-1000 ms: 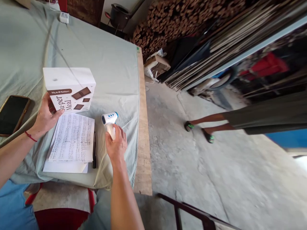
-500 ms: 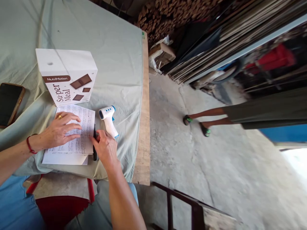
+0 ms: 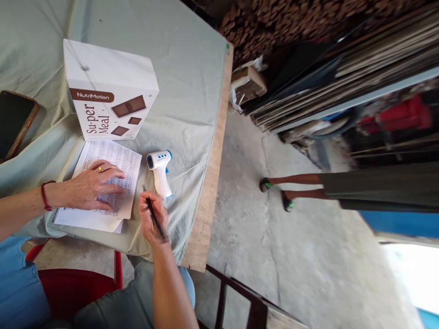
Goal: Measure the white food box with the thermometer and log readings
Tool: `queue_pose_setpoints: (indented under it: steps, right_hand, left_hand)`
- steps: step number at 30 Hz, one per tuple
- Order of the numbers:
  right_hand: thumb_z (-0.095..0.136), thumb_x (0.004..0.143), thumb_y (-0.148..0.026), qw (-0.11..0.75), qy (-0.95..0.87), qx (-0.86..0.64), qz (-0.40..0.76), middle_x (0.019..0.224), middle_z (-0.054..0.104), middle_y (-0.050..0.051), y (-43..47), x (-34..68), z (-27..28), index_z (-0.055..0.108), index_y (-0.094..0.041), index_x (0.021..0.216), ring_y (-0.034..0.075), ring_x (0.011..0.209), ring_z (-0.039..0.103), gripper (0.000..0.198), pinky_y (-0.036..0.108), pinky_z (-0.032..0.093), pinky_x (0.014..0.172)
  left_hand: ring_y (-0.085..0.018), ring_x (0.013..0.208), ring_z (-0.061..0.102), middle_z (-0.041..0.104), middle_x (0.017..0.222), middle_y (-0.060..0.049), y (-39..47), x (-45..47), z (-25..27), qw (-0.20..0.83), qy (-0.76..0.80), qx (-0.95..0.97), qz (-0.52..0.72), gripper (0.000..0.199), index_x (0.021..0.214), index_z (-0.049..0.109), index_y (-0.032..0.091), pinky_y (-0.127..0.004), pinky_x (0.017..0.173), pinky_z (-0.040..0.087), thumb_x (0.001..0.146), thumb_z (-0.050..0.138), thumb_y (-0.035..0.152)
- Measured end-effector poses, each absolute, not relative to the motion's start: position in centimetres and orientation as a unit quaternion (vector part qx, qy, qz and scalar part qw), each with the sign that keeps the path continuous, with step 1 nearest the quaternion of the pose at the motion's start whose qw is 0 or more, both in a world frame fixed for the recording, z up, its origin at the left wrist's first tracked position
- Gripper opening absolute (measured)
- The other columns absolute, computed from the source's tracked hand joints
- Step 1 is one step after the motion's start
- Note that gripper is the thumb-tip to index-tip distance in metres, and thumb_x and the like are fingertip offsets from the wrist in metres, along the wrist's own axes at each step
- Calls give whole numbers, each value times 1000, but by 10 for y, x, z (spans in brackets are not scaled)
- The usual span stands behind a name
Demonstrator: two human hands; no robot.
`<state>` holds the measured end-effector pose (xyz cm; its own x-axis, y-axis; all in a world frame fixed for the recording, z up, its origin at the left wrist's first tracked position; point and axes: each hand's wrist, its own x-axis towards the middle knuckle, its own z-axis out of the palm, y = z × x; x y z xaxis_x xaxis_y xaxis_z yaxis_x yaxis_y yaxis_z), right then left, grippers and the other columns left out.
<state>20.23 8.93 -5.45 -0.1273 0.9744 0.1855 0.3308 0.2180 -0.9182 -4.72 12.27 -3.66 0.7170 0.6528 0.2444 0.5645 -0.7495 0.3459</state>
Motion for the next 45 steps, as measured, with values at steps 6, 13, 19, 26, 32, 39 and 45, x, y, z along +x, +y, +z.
queue_pose_setpoints:
  steps: [6, 13, 19, 26, 32, 39, 45]
  right_hand:
    - [58, 94, -47, 497, -550, -527, 416, 74, 62, -1, 86, 179, -59, 69, -22, 93, 13, 61, 58, 27, 28, 50, 61]
    - [66, 79, -36, 489, -535, -594, 348, 61, 59, -5, 86, 174, -64, 62, -22, 79, 11, 50, 53, 14, 25, 44, 51]
    - [64, 79, -35, 432, -603, -589, 320, 60, 62, -5, 85, 173, -62, 65, -22, 79, 12, 48, 53, 13, 26, 47, 51]
    - [60, 83, -35, 419, -642, -573, 290, 63, 63, -4, 88, 172, -62, 64, -22, 78, 13, 53, 56, 14, 26, 48, 54]
    - [58, 83, -34, 404, -653, -580, 270, 62, 63, -4, 88, 172, -61, 63, -23, 77, 13, 53, 55, 13, 26, 48, 54]
    - [57, 82, -33, 413, -648, -578, 274, 60, 60, -5, 88, 172, -60, 61, -23, 76, 12, 49, 52, 13, 25, 46, 51]
    - [56, 83, -34, 408, -652, -576, 276, 61, 60, -4, 89, 172, -59, 60, -23, 77, 12, 51, 53, 13, 26, 46, 52]
  left_hand:
    - [-31, 122, 53, 61, 130, -12, 123, -46, -39, 127, 339, 913, 185, 43, 108, 76, 21, -48, 110, 34, 80, 84, 53]
    - [-32, 122, 54, 62, 129, -13, 123, -45, -39, 138, 342, 911, 184, 44, 108, 77, 21, -49, 108, 35, 76, 88, 50]
    - [-32, 121, 53, 62, 129, -12, 123, -45, -38, 142, 347, 909, 182, 42, 108, 76, 22, -48, 109, 34, 76, 88, 47]
    - [-31, 120, 53, 62, 128, -11, 123, -45, -39, 136, 346, 910, 185, 41, 109, 76, 23, -47, 109, 34, 77, 88, 46]
    - [-32, 119, 54, 62, 128, -12, 124, -44, -39, 132, 343, 912, 182, 44, 108, 76, 22, -49, 107, 35, 76, 88, 49]
    - [-32, 120, 54, 62, 129, -12, 123, -44, -39, 129, 344, 911, 184, 44, 109, 76, 23, -48, 107, 36, 76, 88, 49]
    - [-32, 120, 54, 62, 129, -12, 124, -45, -39, 130, 343, 912, 182, 45, 110, 76, 22, -49, 108, 36, 77, 87, 49]
